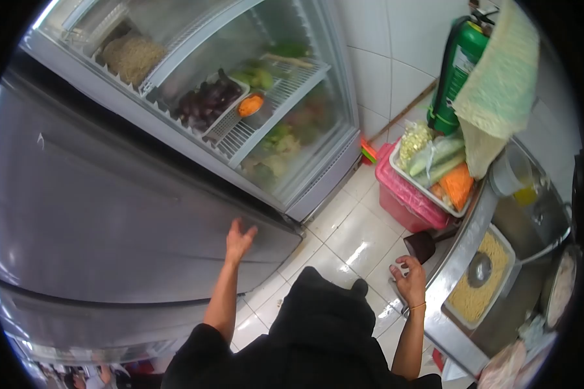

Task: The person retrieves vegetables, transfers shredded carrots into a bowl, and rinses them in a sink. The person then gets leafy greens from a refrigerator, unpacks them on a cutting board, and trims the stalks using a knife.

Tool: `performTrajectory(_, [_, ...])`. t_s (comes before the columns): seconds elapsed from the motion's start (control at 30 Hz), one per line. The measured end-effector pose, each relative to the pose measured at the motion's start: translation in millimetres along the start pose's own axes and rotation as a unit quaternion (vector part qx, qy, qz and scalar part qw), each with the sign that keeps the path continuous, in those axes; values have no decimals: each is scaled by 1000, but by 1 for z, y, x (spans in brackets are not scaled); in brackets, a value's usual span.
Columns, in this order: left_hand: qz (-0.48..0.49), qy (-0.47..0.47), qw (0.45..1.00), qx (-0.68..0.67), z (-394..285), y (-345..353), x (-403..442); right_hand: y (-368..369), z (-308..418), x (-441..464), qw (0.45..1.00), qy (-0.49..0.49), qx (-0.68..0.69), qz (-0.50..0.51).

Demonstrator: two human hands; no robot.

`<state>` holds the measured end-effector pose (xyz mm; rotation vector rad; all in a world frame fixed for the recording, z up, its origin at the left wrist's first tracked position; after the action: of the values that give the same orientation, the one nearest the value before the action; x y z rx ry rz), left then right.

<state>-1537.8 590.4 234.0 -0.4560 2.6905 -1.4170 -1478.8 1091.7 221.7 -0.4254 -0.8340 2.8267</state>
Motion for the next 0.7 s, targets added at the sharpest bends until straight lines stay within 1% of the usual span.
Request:
performTrajectory(0.03, [55,-56,997,11,16,10,-19,-2,3,20,1000,8,19,6])
performTrajectory(0.07, [100,-72,992,29,55,29,-35,0,1,39,999,24,39,7])
performTrajectory(0.1, [157,-84,983,44,68,39,-56,6,-10,62,999,-20,36,4])
performTrajectory(0.13, [235,-86,966,61,78,55,-77,11,-16,80,1000,-3,-7,4])
performTrajectory(0.17, [293,-97,947,94,91,71,-99,26,-40,96,997,-9,69,-40])
performTrajectory(0.2, [400,-75,908,104,125,91,-124,25,-15,107,993,45,109,14])
performTrajectory(0.23, [411,-45,898,150,157,107,-148,33,-15,116,984,114,135,25])
performTrajectory(0.27, [429,-63,889,149,138,111,-156,38,-16,133,979,151,135,25])
performTrajectory(0.3, [432,-69,886,154,137,116,-169,42,-16,147,972,192,132,16])
performTrajectory(0.33, [466,-159,866,92,212,153,-200,41,-16,160,960,244,139,5])
performTrajectory(0.37, [399,-171,901,10,200,157,-201,36,-14,175,960,243,131,-51])
performTrajectory(0.4, [437,-6,899,29,195,176,-189,32,-12,193,957,238,122,-108])
performTrajectory(0.43, [460,157,873,49,165,192,-179,29,-25,213,952,235,115,-159])
performTrajectory(0.47, [529,264,801,93,144,204,-159,26,-27,236,940,245,165,-173])
performTrajectory(0.5, [529,250,807,84,139,215,-134,21,-33,259,924,253,218,-186])
performTrajectory(0.57, [530,215,818,61,129,236,-95,6,-43,309,896,299,205,-258])
performTrajectory(0.6, [521,16,851,-67,140,247,-71,3,-44,327,880,319,199,-290])
performTrajectory(0.63, [485,-187,834,-187,149,258,-50,2,-39,338,858,393,153,-294])
performTrajectory(0.7, [361,-294,839,-282,141,265,0,-3,-10,350,795,528,59,-293])
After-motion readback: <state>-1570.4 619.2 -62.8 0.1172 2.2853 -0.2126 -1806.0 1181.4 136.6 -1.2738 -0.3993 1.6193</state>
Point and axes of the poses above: each hand's wrist, its own x-axis towards the middle knuckle, its own y-axis out of the palm, z = x × y, the point moved 5 cm from there along x, towards the middle knuckle, and after that the axes turned 15 degrees about y, right-handed, at the moved point
